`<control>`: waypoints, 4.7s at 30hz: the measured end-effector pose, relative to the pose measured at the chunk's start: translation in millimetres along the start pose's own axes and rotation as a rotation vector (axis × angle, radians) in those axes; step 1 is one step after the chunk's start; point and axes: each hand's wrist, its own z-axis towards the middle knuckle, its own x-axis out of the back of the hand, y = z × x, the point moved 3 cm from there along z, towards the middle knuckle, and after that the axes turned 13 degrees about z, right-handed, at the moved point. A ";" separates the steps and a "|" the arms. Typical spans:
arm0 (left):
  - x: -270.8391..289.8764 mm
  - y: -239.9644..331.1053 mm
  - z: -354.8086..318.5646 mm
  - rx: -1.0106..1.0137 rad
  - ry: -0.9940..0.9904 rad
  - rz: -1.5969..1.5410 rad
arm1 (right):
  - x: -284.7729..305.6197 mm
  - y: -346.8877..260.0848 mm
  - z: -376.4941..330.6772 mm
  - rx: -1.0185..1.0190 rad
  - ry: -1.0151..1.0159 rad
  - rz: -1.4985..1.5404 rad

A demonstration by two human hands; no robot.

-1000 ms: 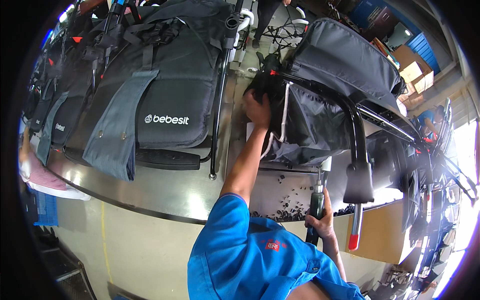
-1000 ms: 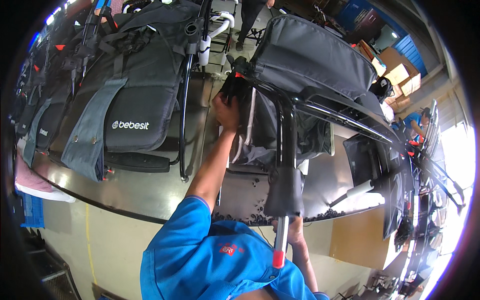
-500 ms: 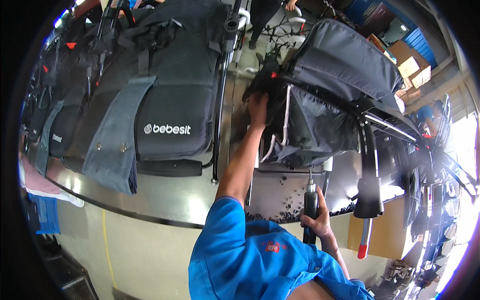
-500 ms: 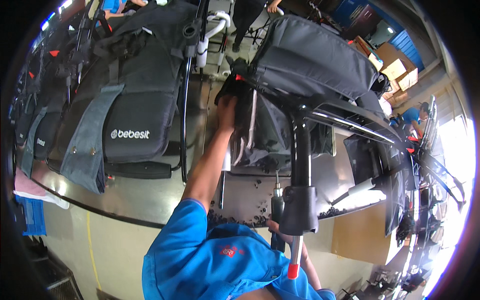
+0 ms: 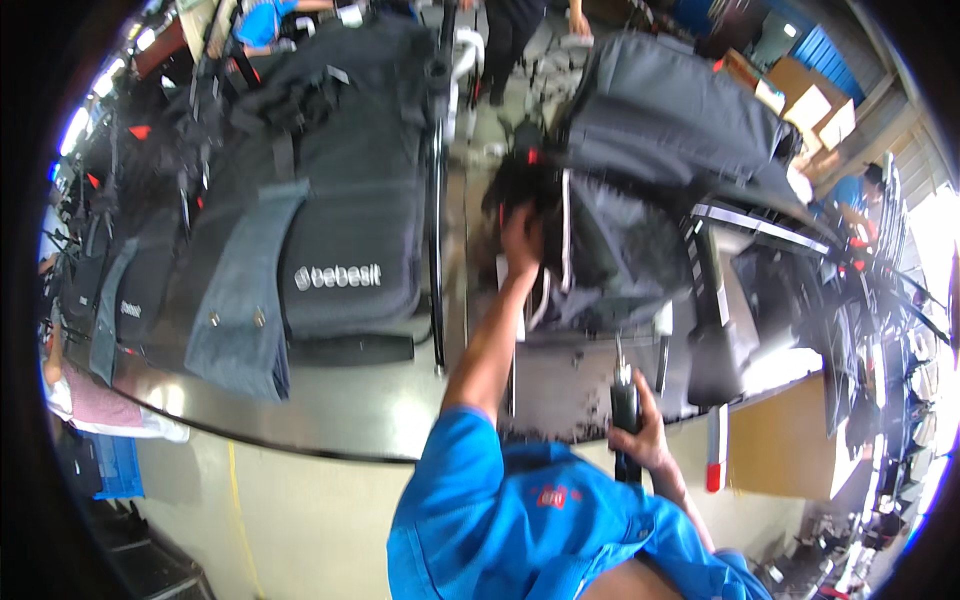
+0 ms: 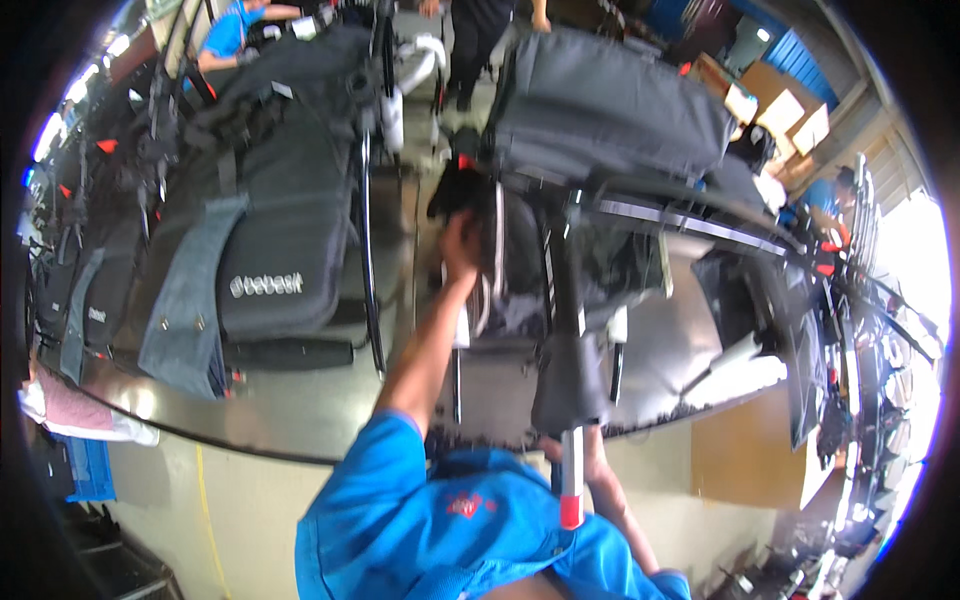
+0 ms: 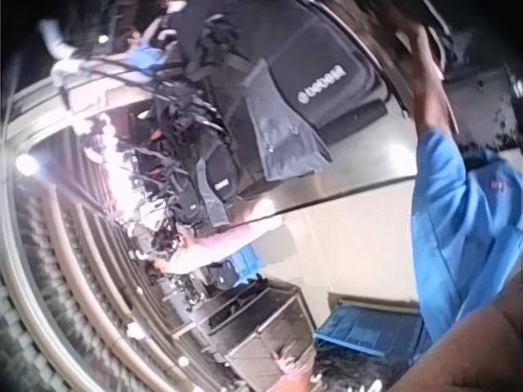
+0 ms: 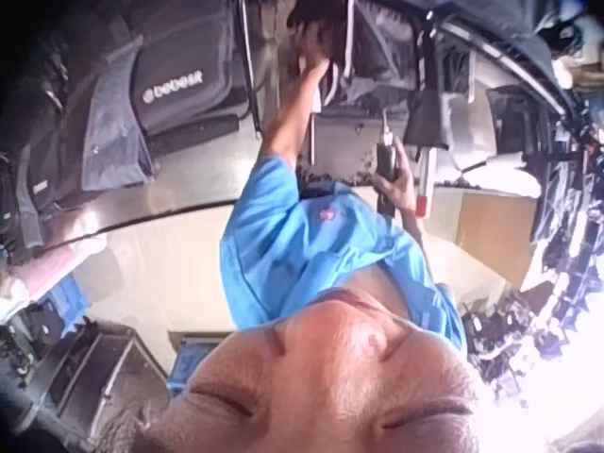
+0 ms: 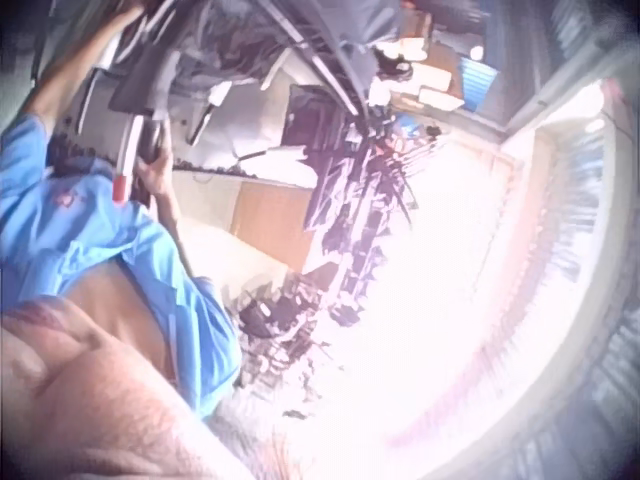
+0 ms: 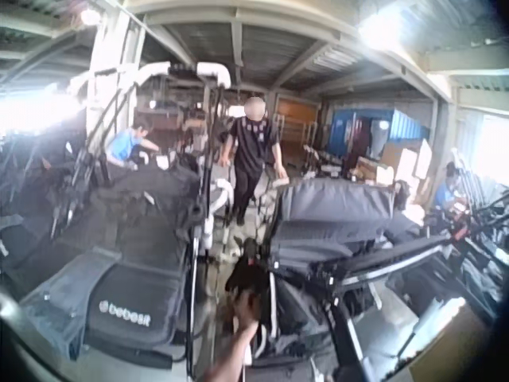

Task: The person uses a cordless power screwdriver to fasten screws into the frame of a black baby stroller. They repeatedly pick up screws from a metal table, align the stroller parts, and drive the screws in. The person works on multiple stroller units in a workshop setting.

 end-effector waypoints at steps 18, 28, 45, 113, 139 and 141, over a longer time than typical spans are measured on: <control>-2.5 6.6 14.7 0.069 0.120 0.052 | -18.7 -20.8 21.6 -0.118 -0.018 0.182; 6.3 0.1 17.8 0.016 0.137 -0.059 | -17.2 -14.5 32.4 -0.136 -0.064 0.168; -18.4 10.1 -2.9 0.102 0.459 -0.122 | -8.2 -7.5 24.1 -0.134 -0.066 0.053; -36.0 -20.5 1.3 0.297 0.112 -0.242 | -117.9 -19.0 240.6 0.117 0.041 0.305; -38.5 -52.5 -24.6 -0.157 0.059 -0.390 | -113.6 -54.7 240.2 0.169 0.127 -0.190; -25.6 -36.2 -27.1 -0.121 -0.090 -0.639 | -95.6 -51.0 222.9 0.218 0.103 -0.200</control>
